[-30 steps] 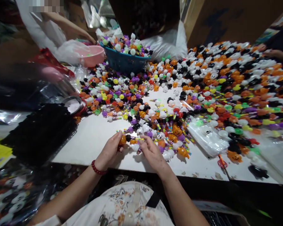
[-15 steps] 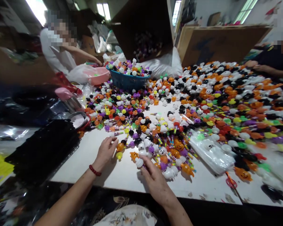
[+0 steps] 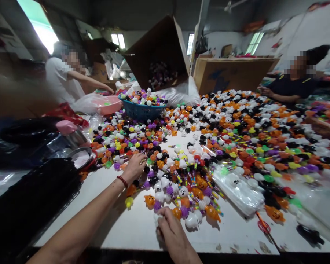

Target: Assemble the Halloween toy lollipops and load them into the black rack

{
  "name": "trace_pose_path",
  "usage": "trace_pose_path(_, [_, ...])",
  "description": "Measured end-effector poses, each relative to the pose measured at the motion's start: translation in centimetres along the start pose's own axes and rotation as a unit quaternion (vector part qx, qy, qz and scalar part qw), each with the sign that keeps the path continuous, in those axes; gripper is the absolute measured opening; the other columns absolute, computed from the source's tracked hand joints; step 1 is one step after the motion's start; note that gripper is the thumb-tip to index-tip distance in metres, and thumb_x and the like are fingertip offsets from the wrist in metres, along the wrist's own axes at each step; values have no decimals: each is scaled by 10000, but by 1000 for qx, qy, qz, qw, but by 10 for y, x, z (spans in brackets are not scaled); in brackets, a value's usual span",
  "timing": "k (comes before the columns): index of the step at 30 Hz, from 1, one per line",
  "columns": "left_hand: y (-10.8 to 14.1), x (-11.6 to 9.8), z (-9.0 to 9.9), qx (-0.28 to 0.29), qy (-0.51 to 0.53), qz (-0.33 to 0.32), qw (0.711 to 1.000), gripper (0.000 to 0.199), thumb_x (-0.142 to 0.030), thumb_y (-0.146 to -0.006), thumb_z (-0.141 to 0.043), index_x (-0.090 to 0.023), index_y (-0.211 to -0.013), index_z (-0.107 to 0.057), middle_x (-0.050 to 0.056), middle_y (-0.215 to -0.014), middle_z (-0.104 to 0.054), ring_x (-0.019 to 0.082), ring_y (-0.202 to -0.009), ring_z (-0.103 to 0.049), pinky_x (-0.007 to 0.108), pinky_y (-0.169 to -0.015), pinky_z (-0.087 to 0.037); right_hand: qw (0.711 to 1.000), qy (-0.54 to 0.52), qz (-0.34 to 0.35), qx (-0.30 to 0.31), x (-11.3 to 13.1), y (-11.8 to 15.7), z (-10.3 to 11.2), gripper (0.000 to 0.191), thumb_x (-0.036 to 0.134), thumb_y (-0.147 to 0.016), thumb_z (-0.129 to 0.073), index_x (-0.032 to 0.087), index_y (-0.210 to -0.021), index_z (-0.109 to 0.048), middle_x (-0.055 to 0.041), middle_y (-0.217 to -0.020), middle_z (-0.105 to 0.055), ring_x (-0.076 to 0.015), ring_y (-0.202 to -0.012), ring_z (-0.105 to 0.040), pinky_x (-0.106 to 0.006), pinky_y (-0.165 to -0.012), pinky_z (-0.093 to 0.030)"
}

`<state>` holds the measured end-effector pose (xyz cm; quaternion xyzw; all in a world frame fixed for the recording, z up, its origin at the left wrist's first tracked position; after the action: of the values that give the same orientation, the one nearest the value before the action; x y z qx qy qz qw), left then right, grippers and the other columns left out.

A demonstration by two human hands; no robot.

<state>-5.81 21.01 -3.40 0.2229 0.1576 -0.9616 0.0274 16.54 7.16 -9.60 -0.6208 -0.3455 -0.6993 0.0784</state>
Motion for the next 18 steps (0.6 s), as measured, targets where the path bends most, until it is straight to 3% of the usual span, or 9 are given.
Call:
trace_pose_path(3, [-21, -8, -1, -18, -6, 7, 1000, 221, -196, -902, -473, -157, -1015, -659, 96, -1042, -645, 227, -1019, -565, 371, -949, -459, 999, -31, -7, 16, -7, -4, -6, 473, 660, -879, -457, 230, -1044, -562, 25, -748, -509, -138, -683, -493, -237, -640, -415])
trace_pose_path(8, [-68, -37, -14, 5, -25, -17, 1000, 248, -205, -907, -467, -153, -1057, -657, 103, -1066, -656, 226, -1045, -574, 351, -955, -453, 991, 122, 62, 1, -5, -7, -5, 469, 602, -859, -552, 241, -1156, -593, -19, -895, -593, -199, -873, -539, -304, -825, -433])
trace_pose_path(11, [-101, -62, -38, 54, -43, -42, 997, 299, -207, -901, -475, -140, -1135, -649, 120, -1118, -655, 232, -1078, -580, 344, -964, -449, 987, 149, 64, -5, -13, -9, -5, 397, 472, -820, -630, 229, -1135, -619, -23, -905, -617, -202, -862, -548, -303, -807, -443])
trace_pose_path(15, [-137, -97, -83, 158, -64, -112, 979, 430, -174, -829, -572, -182, -1257, -615, 105, -1196, -634, 220, -1120, -584, 285, -954, -448, 989, 142, 51, 8, -28, -15, -10, 325, 309, -768, -660, 222, -1081, -650, -11, -844, -620, -190, -814, -566, -261, -717, -455])
trace_pose_path(18, [-148, -114, -116, 241, -82, -155, 954, 397, -179, -752, -665, -217, -1147, -681, 77, -1186, -631, 200, -1056, -615, 246, -903, -464, 988, 144, 60, 4, -33, -20, -8, 353, 278, -740, -689, 243, -1091, -674, -9, -885, -639, -191, -836, -579, -255, -733, -458])
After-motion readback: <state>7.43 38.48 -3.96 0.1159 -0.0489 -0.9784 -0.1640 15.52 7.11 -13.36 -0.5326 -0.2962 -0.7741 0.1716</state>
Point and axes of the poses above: each hand's wrist, its own y-axis away from the middle knuckle, its own z-axis out of the back of the hand, x = y × z, the point moved 9 cm from there along -y, towards the middle knuckle
